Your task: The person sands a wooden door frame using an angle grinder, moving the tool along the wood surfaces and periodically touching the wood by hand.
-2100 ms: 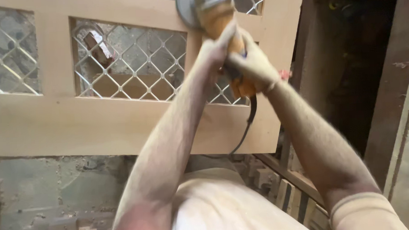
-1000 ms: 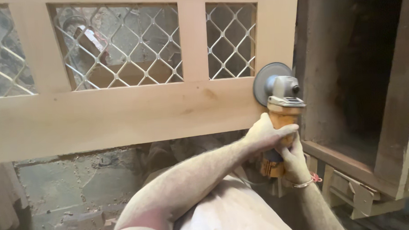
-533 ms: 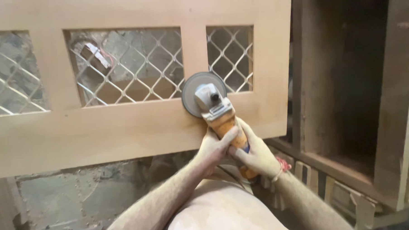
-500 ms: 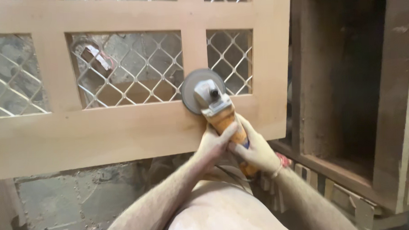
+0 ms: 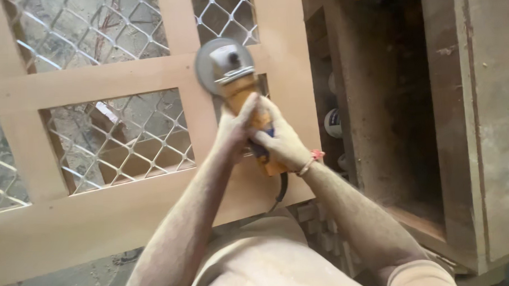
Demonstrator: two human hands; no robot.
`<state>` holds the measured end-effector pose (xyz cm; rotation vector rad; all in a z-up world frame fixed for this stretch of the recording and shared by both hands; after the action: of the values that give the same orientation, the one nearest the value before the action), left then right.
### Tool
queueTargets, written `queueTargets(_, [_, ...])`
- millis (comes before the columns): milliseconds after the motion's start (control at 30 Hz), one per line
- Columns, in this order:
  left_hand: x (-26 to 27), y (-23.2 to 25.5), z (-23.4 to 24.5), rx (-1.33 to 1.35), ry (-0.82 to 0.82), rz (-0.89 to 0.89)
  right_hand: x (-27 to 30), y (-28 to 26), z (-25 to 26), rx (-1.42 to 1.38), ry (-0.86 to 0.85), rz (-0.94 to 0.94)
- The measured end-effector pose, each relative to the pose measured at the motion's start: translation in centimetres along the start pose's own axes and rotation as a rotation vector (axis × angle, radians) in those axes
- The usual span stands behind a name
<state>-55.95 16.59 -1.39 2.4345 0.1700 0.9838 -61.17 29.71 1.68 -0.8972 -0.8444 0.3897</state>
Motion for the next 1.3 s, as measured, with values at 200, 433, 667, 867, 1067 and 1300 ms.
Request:
queueTargets(200, [-3.5,-5.7,-6.7,-0.139,-0.17,0.031,2.1,4.6,5.7,-0.217,0.197,-0.006])
queueTargets(433, [-2.6,-5.0,-6.3,-0.228,-0.094,0.057,1.6,4.1,4.6,-0.291,0.245,-0.058])
queueTargets(667, [0.5,2.0,3.4,-0.1,0.03,-0.01,-0.7,-0.7,-5.2,-0.127,0.093,0.053])
queueTargets(867, [3.4,9.8,13.9,-0.003,0.095,-0.093,-2.8,-8.1,-16.5,-0.157,-0.06,0.07])
queueTargets(1067, [6.3,18.2,22.7,0.083,0.186,-0.116,-5.8,-14.1,-26.4,0.048,-0.135,0.091])
queueTargets(1300, [8.1,21.8,30.4,0.215,0.116,-0.016,-6.5,-17.5,-33.5,0.006,-0.218,0.081])
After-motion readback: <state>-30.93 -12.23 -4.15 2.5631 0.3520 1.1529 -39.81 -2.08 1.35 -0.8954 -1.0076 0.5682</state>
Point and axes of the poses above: each hand's wrist, its own x-axis away from the middle knuckle, its own z-axis out of the back of the hand, y = z × x, the point moved 1 cm from there along -x, towards the middle knuckle, and after that the axes turned 15 degrees about x, right-handed, at the moved point
